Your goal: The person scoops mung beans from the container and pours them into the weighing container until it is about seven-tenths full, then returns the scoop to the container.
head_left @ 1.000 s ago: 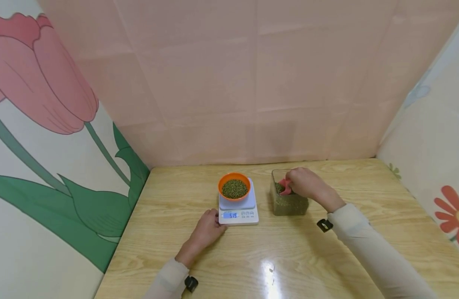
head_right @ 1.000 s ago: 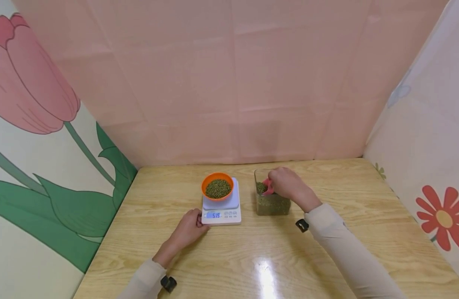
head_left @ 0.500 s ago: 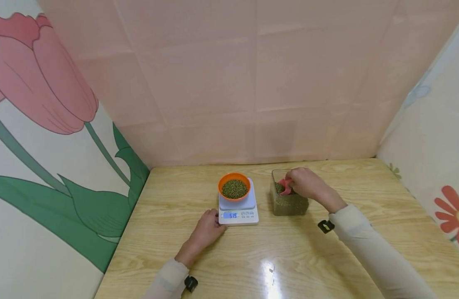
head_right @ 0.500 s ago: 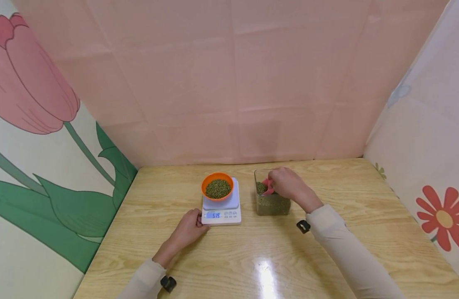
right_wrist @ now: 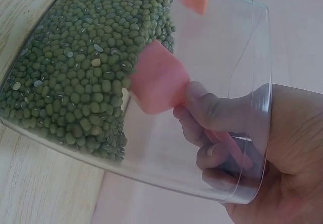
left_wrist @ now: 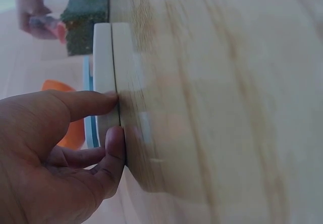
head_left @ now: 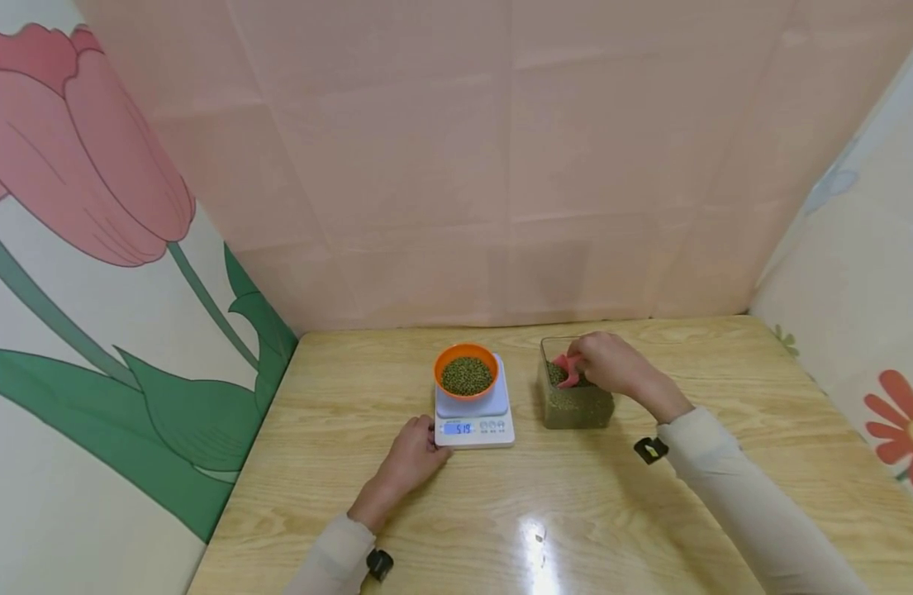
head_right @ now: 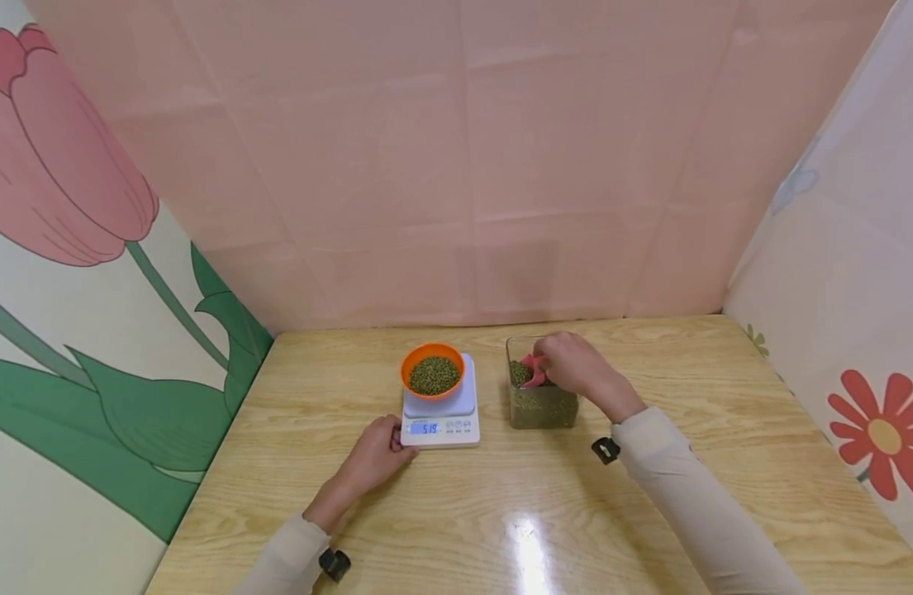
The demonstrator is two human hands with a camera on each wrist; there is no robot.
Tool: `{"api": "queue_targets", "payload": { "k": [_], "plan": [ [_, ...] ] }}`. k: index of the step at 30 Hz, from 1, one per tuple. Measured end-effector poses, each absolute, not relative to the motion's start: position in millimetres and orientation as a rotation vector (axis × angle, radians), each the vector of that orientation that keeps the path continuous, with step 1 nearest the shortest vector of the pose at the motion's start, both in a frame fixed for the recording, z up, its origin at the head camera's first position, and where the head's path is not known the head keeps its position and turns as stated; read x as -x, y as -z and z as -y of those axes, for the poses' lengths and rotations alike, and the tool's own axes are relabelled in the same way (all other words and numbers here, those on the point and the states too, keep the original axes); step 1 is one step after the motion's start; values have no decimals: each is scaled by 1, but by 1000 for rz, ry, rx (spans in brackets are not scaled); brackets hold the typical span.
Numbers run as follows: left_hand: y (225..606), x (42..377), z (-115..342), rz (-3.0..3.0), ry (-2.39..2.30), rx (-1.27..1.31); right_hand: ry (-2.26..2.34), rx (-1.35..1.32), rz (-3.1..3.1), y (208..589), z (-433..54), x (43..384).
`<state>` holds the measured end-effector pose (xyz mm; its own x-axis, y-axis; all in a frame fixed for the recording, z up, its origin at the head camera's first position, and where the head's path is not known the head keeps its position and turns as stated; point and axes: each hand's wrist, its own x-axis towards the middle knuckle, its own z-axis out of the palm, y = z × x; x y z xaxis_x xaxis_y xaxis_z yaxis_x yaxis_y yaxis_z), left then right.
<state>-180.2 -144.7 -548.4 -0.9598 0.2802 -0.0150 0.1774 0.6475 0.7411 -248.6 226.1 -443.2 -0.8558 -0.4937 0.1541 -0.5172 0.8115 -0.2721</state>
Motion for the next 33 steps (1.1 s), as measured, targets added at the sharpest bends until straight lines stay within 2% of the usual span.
{"api": "queue_targets", "payload": {
  "k": [33],
  "plan": [
    [549,181,145,-2742,-1172,-362,-574,-804,2931,436,-236,245]
  ]
}}
